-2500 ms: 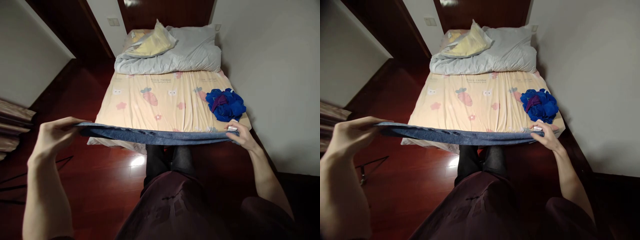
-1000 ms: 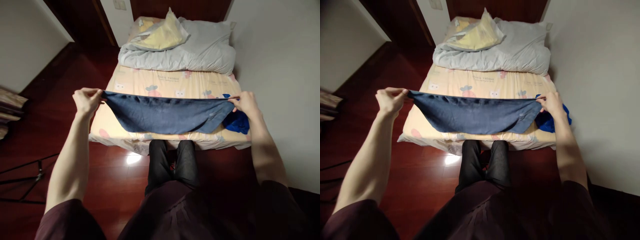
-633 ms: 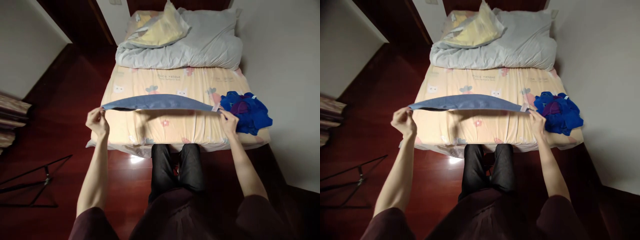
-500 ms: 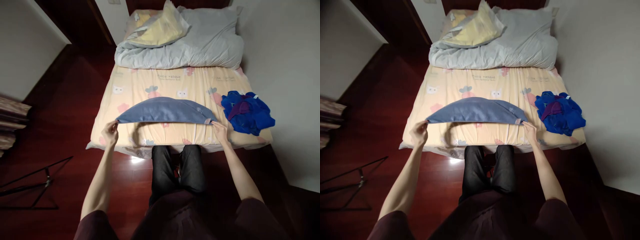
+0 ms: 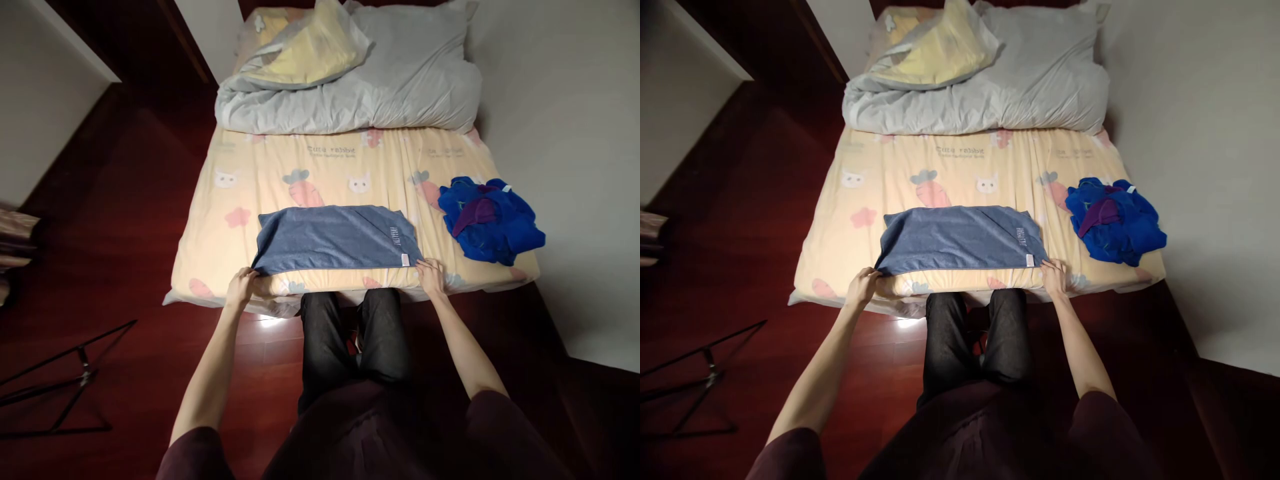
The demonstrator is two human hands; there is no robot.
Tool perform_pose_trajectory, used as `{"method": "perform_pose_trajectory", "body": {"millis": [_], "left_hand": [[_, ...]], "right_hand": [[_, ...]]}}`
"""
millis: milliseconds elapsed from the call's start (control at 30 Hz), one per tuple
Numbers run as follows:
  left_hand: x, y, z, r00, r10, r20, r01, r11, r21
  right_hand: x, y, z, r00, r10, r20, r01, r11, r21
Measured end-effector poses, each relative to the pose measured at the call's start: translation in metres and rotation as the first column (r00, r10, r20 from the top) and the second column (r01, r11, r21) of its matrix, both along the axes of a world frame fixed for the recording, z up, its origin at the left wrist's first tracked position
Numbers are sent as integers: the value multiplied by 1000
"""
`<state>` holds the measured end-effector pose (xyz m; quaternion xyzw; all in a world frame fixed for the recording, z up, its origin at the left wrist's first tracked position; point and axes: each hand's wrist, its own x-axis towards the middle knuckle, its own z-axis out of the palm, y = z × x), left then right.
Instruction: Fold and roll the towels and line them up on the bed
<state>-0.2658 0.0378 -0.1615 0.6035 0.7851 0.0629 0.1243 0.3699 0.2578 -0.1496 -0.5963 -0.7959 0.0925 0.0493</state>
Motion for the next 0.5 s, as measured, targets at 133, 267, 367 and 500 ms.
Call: {"method": "perform_pose_trajectory", "body": {"millis": [133,267,367,500], "left_hand": [[-11,-18,-6,997,62,-53,-64,997,-35],[-6,-28,-6,997,43,-70,-46,998,-36],[-2,-26,-2,997,39,-65,-43,997,-63],[-3,-12,9,997,27,-73,-42,977,-208]], "right_hand": [[-1,-9,4,996,32,85,-28,998,-47],[-6,-21,7,991,32,130,-20,996,-93],[-12,-25,13,983,20,180,0,993,-114],[-27,-15,25,936,-53,348,149,955,-255]]}}
